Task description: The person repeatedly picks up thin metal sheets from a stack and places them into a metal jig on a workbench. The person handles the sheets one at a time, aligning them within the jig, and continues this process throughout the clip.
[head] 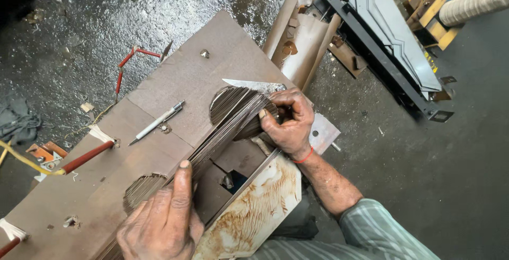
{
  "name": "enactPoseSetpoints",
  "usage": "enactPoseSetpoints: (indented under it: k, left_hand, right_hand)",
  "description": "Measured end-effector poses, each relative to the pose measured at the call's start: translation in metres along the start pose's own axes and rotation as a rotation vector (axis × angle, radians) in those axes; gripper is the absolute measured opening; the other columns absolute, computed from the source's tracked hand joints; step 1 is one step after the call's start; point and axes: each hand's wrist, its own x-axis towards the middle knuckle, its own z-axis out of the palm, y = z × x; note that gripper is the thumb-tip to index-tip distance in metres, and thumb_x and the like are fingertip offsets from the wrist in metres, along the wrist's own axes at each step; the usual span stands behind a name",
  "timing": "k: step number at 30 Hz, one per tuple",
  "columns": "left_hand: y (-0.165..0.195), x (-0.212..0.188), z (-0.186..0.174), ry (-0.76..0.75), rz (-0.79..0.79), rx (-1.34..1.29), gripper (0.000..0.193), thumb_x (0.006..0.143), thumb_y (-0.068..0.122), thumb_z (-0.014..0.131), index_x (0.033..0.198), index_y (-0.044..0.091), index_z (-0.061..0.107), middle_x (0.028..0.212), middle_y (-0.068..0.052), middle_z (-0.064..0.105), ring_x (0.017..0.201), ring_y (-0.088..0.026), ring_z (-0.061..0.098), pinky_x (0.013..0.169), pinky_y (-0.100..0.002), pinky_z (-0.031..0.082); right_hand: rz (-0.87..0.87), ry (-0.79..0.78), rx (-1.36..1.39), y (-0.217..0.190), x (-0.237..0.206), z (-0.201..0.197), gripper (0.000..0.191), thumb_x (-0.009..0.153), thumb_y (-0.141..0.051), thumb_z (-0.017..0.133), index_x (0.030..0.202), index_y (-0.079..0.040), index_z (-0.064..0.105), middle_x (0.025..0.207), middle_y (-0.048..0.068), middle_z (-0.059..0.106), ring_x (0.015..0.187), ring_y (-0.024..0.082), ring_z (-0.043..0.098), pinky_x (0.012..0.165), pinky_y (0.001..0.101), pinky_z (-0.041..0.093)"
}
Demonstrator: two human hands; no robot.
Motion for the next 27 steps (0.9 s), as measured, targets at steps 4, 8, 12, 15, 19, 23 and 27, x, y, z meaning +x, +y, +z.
enactPoseSetpoints:
  k: [4,8,12,15,19,23,27]
  left_hand:
    - [0.005,0.014,0.002,-0.018,0.036,-0.006,0.06,0.07,-0.005,0.069,0.13,-0.002,0.068,0.078,-0.008,0.069,0.061,-0.019,0.066,0.059,-0.035,0.055]
    - [0.015,0.032,0.007,0.03,0.116,-0.037,0.066,0.066,-0.003,0.065,0.131,-0.004,0.067,0.083,-0.009,0.069,0.064,-0.02,0.065,0.063,-0.036,0.055]
    - [0.028,0.048,0.01,0.057,0.13,-0.002,0.065,0.067,-0.002,0.066,0.131,-0.001,0.068,0.082,-0.008,0.068,0.064,-0.019,0.065,0.061,-0.036,0.053]
    - [0.034,0.057,0.01,0.017,0.131,-0.013,0.064,0.069,0.006,0.067,0.133,-0.002,0.067,0.083,-0.008,0.068,0.065,-0.02,0.065,0.062,-0.036,0.053]
    - [0.04,0.067,0.012,0.014,0.172,0.002,0.055,0.081,0.013,0.066,0.134,-0.002,0.065,0.093,-0.01,0.071,0.07,-0.019,0.066,0.065,-0.035,0.053]
    - [0.049,0.077,0.016,0.011,0.188,-0.04,0.046,0.093,0.02,0.065,0.133,-0.002,0.065,0.097,-0.012,0.073,0.073,-0.018,0.068,0.064,-0.034,0.052]
    - [0.054,0.081,0.022,0.01,0.209,0.034,0.042,0.094,0.014,0.065,0.133,-0.002,0.066,0.096,-0.012,0.073,0.07,-0.016,0.065,0.062,-0.033,0.05]
  right_hand:
    - [-0.023,-0.015,0.038,-0.001,0.0,0.0,0.026,0.085,0.0,0.079,0.102,-0.001,0.059,0.104,0.01,0.064,0.103,0.019,0.065,0.095,0.0329,0.056]
    - [0.01,-0.064,-0.009,-0.003,0.003,-0.005,0.026,0.081,0.001,0.08,0.099,-0.001,0.06,0.103,0.01,0.065,0.098,0.018,0.066,0.09,0.0317,0.056]
    - [-0.005,-0.058,0.069,0.0,0.003,-0.006,0.025,0.082,0.002,0.077,0.1,-0.001,0.06,0.104,0.008,0.064,0.103,0.019,0.065,0.094,0.0314,0.056]
    - [0.008,-0.046,0.051,0.001,0.0,-0.005,0.026,0.082,0.004,0.077,0.104,-0.001,0.062,0.108,0.01,0.066,0.105,0.019,0.066,0.096,0.0328,0.056]
    - [0.019,-0.067,0.046,0.0,0.0,-0.008,0.031,0.081,0.002,0.082,0.105,-0.002,0.064,0.111,0.011,0.067,0.105,0.019,0.066,0.095,0.0332,0.055]
    - [-0.042,-0.128,-0.025,-0.003,0.009,-0.013,0.032,0.081,0.001,0.083,0.106,-0.003,0.064,0.107,0.008,0.068,0.102,0.02,0.067,0.087,0.0295,0.055]
    - [-0.069,-0.179,-0.015,-0.004,0.014,-0.016,0.033,0.079,0.001,0.083,0.104,-0.004,0.062,0.104,0.006,0.064,0.099,0.019,0.066,0.084,0.0294,0.055]
